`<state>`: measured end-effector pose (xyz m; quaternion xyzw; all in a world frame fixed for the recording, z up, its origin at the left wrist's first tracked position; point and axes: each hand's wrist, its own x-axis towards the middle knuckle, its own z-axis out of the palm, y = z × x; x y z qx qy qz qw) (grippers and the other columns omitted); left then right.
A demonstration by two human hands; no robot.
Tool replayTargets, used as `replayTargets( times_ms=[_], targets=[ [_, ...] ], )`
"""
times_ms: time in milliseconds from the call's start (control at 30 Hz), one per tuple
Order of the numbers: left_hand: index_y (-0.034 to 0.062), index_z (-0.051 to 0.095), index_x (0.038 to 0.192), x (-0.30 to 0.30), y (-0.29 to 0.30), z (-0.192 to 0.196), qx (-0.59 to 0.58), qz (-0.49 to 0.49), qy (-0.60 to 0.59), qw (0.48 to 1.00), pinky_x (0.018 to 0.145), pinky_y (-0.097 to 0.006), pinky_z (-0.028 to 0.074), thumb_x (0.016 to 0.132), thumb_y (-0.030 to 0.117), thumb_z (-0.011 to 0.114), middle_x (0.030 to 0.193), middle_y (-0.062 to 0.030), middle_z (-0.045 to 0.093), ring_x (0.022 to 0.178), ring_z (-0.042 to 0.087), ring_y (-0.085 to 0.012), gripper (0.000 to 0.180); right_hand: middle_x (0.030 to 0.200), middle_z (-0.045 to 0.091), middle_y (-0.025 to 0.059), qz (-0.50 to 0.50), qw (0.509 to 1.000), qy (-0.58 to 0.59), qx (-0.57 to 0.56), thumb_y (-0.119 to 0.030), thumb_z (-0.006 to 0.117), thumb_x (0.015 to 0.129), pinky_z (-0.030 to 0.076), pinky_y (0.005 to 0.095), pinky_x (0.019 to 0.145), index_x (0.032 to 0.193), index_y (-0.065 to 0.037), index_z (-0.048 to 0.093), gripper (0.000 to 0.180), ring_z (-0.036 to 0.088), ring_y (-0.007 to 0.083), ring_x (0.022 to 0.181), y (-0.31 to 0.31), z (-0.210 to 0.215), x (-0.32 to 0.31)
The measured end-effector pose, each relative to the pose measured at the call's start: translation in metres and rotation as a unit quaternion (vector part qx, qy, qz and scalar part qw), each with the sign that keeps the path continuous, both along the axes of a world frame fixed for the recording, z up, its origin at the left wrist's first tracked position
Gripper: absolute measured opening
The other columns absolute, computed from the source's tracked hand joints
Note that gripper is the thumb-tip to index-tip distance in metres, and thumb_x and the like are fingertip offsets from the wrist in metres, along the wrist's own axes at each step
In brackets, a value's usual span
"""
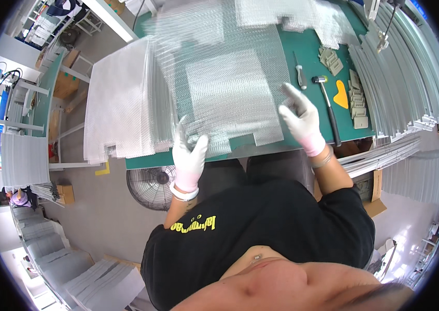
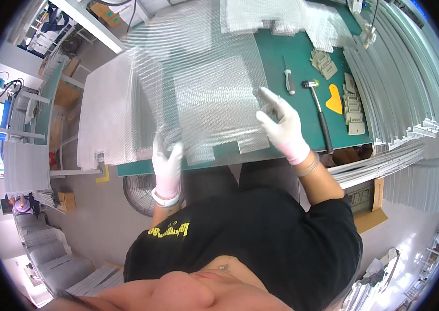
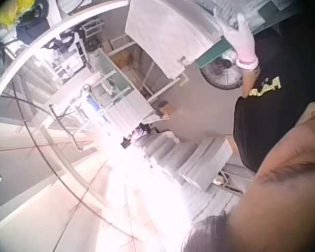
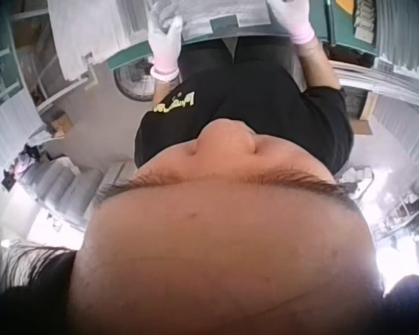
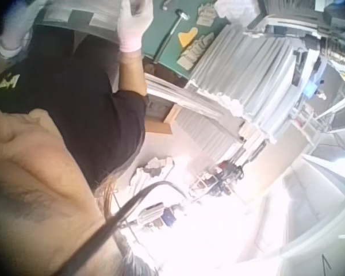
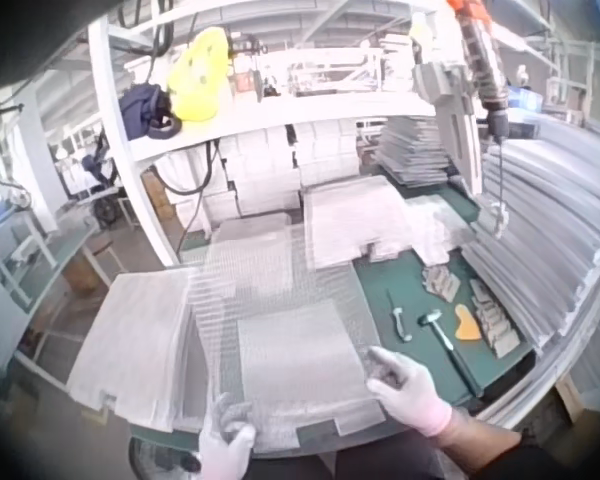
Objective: The person assembles a mesh panel by placing a mesh sheet on a workbench, inserting a metal frame, and securing it with a power drill. They repeat this process for a second panel, handling mesh sheets, frames, and a drill throughout.
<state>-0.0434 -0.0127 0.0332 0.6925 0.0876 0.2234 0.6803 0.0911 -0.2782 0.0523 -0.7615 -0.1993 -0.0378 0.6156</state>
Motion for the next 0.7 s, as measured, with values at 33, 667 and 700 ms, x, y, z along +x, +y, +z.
replayTargets(
  times_ms=[33,667,700],
  targets=[
    [-0.0048,0.046,0.139,0.002,-0.001,-0.001,0.163,0.058,0.029,0.985,0.101,-0.039,0.047,0.088,0.025,0.071,0.134,-0.0238,0.056,0.12,0.059,-0.0329,0.064,0.125,0.065,0.0138,-0.013,0.996,-0.037,-0.078,-0.011,0.07,0.084,0.046,0.0297,0.097,0.132,0.0,0.057,0.051,0.061,0.0192,0.116,0.0,-0.003,-0.007],
    [-0.0047,0.05,0.129,0.009,-0.01,-0.036,0.399,0.066,0.257,0.878,0.093,-0.041,0.051,0.082,0.028,0.073,0.118,-0.0267,0.063,0.108,0.063,-0.0395,0.062,0.129,0.06,0.0143,-0.04,0.946,-0.115,-0.299,-0.015,0.067,0.085,0.05,0.0363,0.095,0.128,-0.005,0.057,0.046,0.06,0.0313,0.114,0.009,-0.064,-0.01],
    [-0.005,0.051,0.129,0.009,-0.01,-0.034,0.395,0.067,0.26,0.878,0.095,-0.041,0.049,0.082,0.028,0.073,0.12,-0.0269,0.063,0.111,0.062,-0.0392,0.062,0.129,0.059,0.0141,-0.041,0.946,-0.119,-0.299,-0.015,0.067,0.085,0.051,0.0363,0.094,0.128,-0.005,0.056,0.046,0.06,0.0313,0.114,0.008,-0.064,-0.01]
  ],
)
